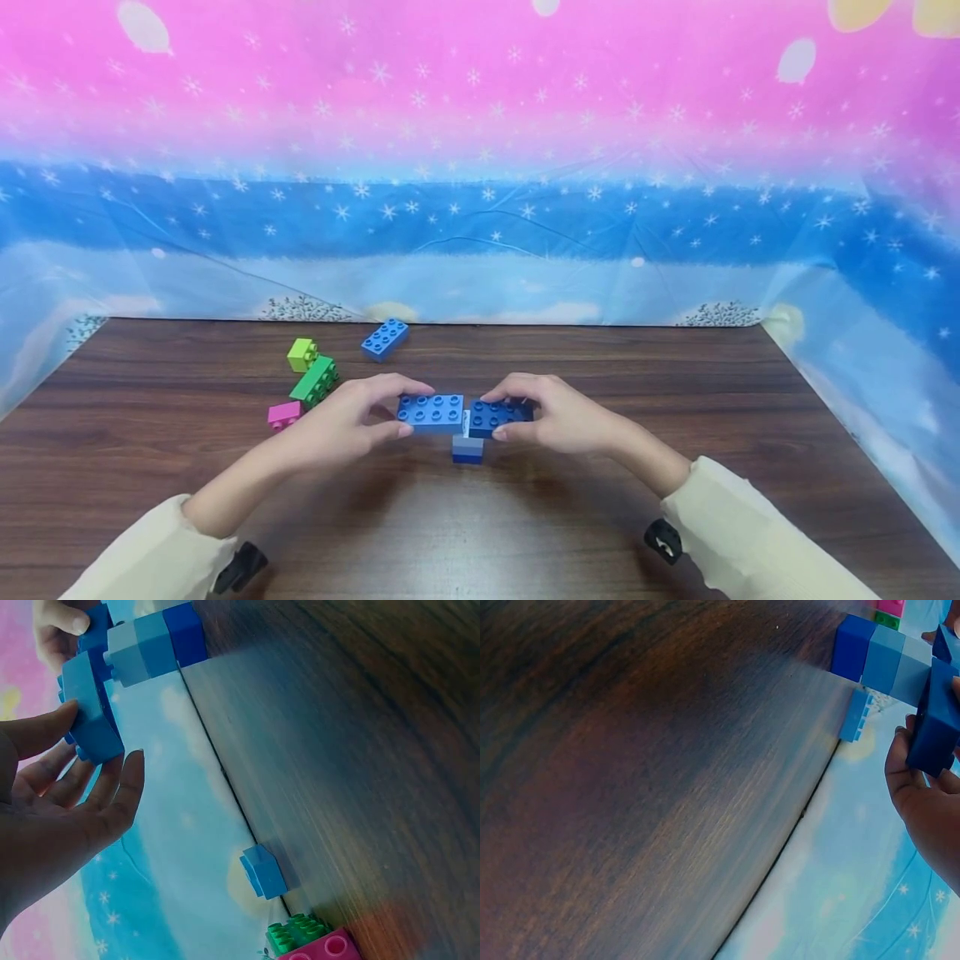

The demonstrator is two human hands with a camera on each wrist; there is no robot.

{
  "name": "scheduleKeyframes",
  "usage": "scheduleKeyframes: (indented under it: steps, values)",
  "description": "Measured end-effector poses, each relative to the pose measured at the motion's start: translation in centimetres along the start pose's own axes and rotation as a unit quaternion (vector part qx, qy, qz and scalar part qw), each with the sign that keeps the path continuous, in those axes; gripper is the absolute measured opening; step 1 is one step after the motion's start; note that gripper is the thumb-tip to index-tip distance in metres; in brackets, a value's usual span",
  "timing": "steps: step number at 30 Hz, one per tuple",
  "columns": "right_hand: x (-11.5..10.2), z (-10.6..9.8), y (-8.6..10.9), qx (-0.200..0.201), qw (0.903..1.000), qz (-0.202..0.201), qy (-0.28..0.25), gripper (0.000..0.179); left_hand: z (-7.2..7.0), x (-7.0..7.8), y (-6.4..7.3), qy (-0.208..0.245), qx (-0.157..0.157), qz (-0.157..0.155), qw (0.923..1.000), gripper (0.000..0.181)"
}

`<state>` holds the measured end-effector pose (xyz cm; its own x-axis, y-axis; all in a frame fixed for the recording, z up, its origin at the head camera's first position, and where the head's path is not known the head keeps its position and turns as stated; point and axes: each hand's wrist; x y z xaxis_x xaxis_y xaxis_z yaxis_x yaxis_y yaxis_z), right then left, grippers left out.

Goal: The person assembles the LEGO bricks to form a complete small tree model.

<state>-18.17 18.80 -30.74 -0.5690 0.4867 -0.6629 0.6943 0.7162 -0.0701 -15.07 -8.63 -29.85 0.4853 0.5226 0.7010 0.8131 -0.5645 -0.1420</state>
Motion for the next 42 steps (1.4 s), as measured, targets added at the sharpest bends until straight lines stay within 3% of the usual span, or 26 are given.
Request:
scheduleKeyframes:
  steps: [11, 25, 42]
  values:
    - [-0.1, 0.0, -0.1, -0.005, 0.9999, 0.006, -0.007, 0.034, 0.3, 0.0, -0.4, -0.019, -0.009, 0.001, 0.9998, 0.037]
    - [-0.1, -0.2, 0.0, -0.005, 1.0000, 0.000, -0.007, 0.033, 1.0, -0.3, -0.6, -0.016, 0.001, 0.033, 0.9993, 0.034]
    - [-0.1, -0.1, 0.1, -0.002, 1.0000, -0.003, -0.007, 0.033, 1.8, -0.4, -0.8, 0.000, 0.029, 0.010, 0.9995, 0.029]
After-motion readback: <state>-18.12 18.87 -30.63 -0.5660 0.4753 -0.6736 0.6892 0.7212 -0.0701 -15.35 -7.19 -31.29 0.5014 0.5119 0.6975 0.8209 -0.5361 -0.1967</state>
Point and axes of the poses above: each hand's wrist, its own y-axis away from the middle knuckle, its own z-axis out of the palm, x = y × z, and after that the axes turned 1 degree about x, right-handed
